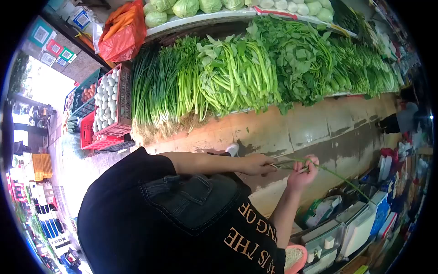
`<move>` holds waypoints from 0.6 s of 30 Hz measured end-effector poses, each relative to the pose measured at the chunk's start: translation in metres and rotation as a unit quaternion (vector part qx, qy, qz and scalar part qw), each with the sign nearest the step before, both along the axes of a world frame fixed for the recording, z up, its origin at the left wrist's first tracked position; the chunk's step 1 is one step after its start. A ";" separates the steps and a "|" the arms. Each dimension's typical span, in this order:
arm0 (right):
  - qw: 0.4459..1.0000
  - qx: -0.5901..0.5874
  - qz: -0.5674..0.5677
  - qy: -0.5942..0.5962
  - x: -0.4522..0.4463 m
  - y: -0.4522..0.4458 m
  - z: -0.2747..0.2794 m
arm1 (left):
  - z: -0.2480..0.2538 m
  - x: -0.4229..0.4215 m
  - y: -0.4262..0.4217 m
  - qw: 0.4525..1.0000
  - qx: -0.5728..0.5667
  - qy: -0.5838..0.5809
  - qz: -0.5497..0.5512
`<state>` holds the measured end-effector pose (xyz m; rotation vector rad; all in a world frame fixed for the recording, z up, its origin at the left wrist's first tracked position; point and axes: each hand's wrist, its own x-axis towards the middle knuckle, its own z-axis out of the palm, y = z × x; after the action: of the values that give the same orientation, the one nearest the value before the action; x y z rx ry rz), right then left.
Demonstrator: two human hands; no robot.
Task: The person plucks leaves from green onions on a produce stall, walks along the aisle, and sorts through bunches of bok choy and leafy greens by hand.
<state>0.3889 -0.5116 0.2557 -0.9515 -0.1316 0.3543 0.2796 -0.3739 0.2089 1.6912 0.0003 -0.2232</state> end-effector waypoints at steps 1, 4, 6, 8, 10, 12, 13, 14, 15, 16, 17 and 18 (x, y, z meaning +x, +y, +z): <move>0.998 -0.052 -0.020 0.011 0.009 -0.001 -0.006 | -0.003 0.010 0.004 0.999 0.006 0.036 -0.017; 0.953 -0.301 -0.004 -0.020 0.051 -0.013 -0.034 | -0.012 0.046 0.013 0.998 0.032 0.052 -0.033; 0.869 -0.396 0.012 -0.295 0.077 -0.013 -0.048 | -0.024 0.079 0.007 0.983 -0.086 0.164 -0.002; 0.755 -0.509 0.044 -0.411 0.098 -0.010 -0.046 | -0.035 0.118 0.008 0.948 -0.206 0.244 0.001; 0.675 -0.573 0.100 -0.454 0.118 -0.011 -0.033 | -0.031 0.155 0.008 0.895 -0.330 0.300 -0.024; 0.580 -0.652 0.166 -0.458 0.128 -0.007 -0.007 | -0.022 0.186 0.006 0.887 -0.360 0.285 -0.054; 0.559 -0.659 0.183 -0.468 0.142 -0.008 -0.002 | -0.017 0.198 0.003 0.881 -0.375 0.280 -0.066; 0.541 -0.663 0.200 -0.477 0.153 -0.008 0.000 | -0.011 0.208 0.001 0.889 -0.352 0.279 -0.089; 0.524 -0.661 0.219 -0.490 0.163 -0.007 0.000 | -0.002 0.217 0.002 0.897 -0.327 0.276 -0.107; 0.494 -0.645 0.253 -0.526 0.175 -0.006 -0.002 | 0.002 0.224 0.004 0.906 -0.300 0.274 -0.120; 0.462 -0.624 0.283 -0.562 0.189 -0.005 -0.004 | -0.005 0.227 0.002 0.919 -0.284 0.241 -0.130; 0.430 -0.600 0.310 -0.599 0.201 -0.001 -0.005 | -0.016 0.230 0.001 0.932 -0.264 0.206 -0.139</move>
<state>0.5895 -0.5127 0.2511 -2.4985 -1.8348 0.3386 0.5096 -0.3729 0.1933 1.0779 0.0120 -0.7245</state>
